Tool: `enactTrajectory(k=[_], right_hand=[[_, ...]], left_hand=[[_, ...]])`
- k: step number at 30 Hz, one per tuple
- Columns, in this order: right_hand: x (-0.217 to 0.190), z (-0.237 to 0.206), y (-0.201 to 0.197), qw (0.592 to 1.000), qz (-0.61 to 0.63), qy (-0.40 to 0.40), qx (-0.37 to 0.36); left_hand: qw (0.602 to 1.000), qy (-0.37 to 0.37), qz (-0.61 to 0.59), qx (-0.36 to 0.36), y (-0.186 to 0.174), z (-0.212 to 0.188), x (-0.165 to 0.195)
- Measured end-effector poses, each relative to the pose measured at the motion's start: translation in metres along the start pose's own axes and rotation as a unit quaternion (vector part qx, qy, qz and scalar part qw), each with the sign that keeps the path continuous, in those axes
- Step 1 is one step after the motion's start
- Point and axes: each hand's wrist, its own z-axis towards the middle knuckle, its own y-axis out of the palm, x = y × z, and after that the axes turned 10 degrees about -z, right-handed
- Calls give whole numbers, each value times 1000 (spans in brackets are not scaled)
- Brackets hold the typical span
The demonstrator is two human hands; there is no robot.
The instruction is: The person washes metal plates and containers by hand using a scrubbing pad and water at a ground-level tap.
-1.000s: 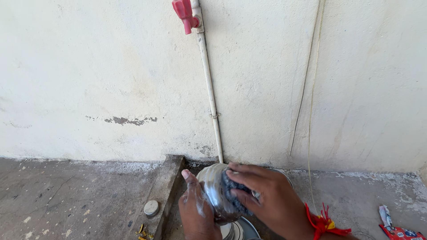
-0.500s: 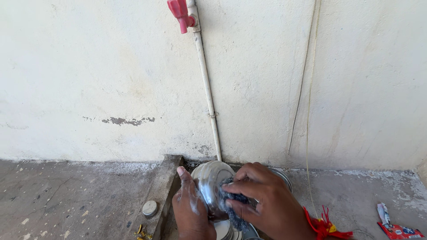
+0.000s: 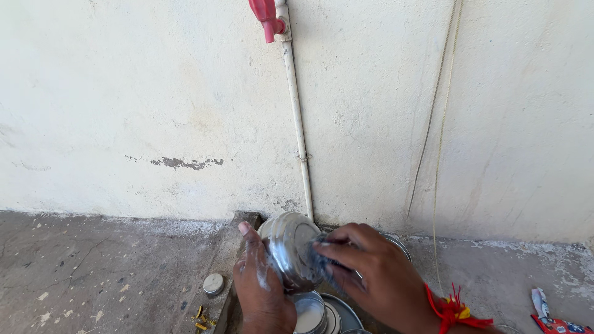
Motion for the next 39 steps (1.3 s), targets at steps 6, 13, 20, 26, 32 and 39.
enactTrajectory(k=[6,13,20,26,32,39], right_hand=[[6,-5,3,998,60,-22,-8],[7,6,-11,999,-6,52,-8],[7,-15,3,995,27,-97,23],[4,-14,6,997,26,-69,37],[1,-14,17,991,96,-89,-38],[18,-9,17,995,-1,-102,-6]], left_hand=[[1000,-2,11,-10,0,1,8],[999,6,25,30,6,0,0],[1000,13,-19,4,8,2,5],[998,36,-49,5,13,-5,8],[998,40,-46,0,13,-6,17],[1000,8,-16,-1,6,4,12]])
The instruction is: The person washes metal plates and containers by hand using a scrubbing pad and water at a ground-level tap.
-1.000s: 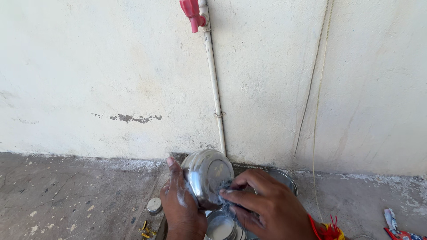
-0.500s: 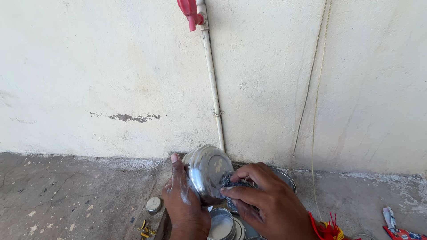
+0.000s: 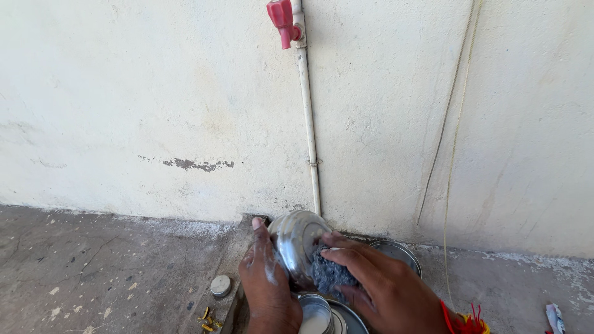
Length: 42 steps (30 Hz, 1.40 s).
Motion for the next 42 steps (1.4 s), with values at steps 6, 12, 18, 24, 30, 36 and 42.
enactTrajectory(k=[6,12,18,24,30,36,42], right_hand=[[0,17,-21,981,23,190,-30],[-25,1,-17,999,7,-11,47],[-7,10,-18,976,31,216,-13],[-28,-8,-15,995,25,93,26],[-14,6,-19,995,21,91,25],[-18,3,-16,961,17,259,-92],[-21,1,-18,981,58,178,-55]], left_hand=[[999,-25,28,-35,-3,-4,-21],[1000,-5,1,-9,-7,4,-25],[995,-36,9,-90,-12,-5,-55],[996,36,6,-81,-17,16,-45],[997,-23,14,-72,-18,1,-53],[995,-5,54,-88,-13,3,-46],[995,-40,78,-44,-29,14,-54]])
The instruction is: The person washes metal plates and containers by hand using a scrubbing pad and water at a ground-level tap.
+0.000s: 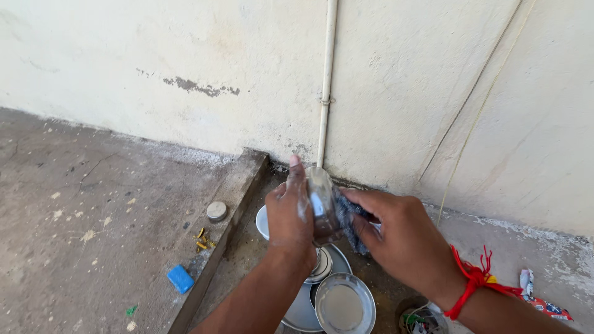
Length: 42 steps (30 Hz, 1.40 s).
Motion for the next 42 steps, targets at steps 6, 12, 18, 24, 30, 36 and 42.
enactTrajectory(k=[6,12,18,24,30,36,42], right_hand=[[1,11,0,984,-62,159,-58],[-4,-1,-6,999,28,36,-19],[-7,16,-10,984,-54,158,-69],[-1,5,-19,996,69,33,-40],[8,18,-16,992,44,110,-30],[6,-6,-5,991,43,113,-57],[0,6,-17,997,46,37,52]], left_hand=[[999,0,20,-43,11,-3,-11],[999,-2,-6,-38,8,-1,11],[999,-42,8,-23,11,-7,-4],[999,-33,39,-10,13,1,3],[997,-30,36,-63,16,-10,-3],[1000,-21,20,1,12,-3,14],[996,-40,55,-52,5,0,0]])
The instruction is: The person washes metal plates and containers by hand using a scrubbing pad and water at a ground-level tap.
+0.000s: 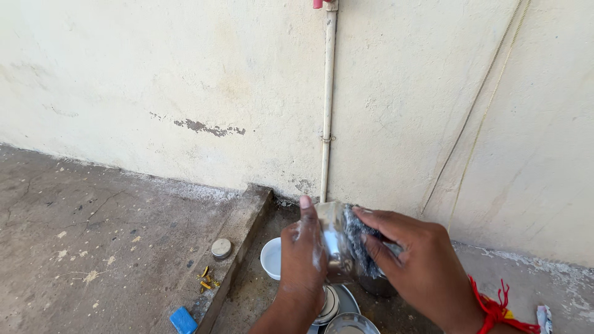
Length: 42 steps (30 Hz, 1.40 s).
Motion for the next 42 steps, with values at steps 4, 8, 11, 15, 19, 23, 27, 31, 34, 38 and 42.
enactTrajectory(k=[4,8,11,15,19,23,27,31,34,38,42], right_hand=[[-2,18,-11,975,-54,204,-70],[7,3,0,992,-59,-99,43],[15,-9,16,968,-119,-218,37],[18,-2,20,963,-106,-241,47],[30,21,2,984,13,172,-48],[53,28,4,862,365,341,-90],[66,13,29,774,480,402,-96],[62,8,53,730,481,466,-135],[56,15,67,715,475,492,-144],[52,20,69,724,461,498,-123],[46,24,39,793,423,430,-91]], left_hand=[[997,-12,78,-28,8,-8,-11],[998,-15,61,-8,11,-9,0],[997,-48,36,50,9,-5,7],[998,16,52,41,8,3,-1],[988,72,137,-19,9,5,-17],[995,64,9,-82,10,8,-17],[991,109,31,-77,4,7,0],[947,245,133,-162,0,-4,11],[922,260,219,-186,4,-7,15],[812,351,434,-172,6,0,20],[743,429,498,-128,-3,3,19]])
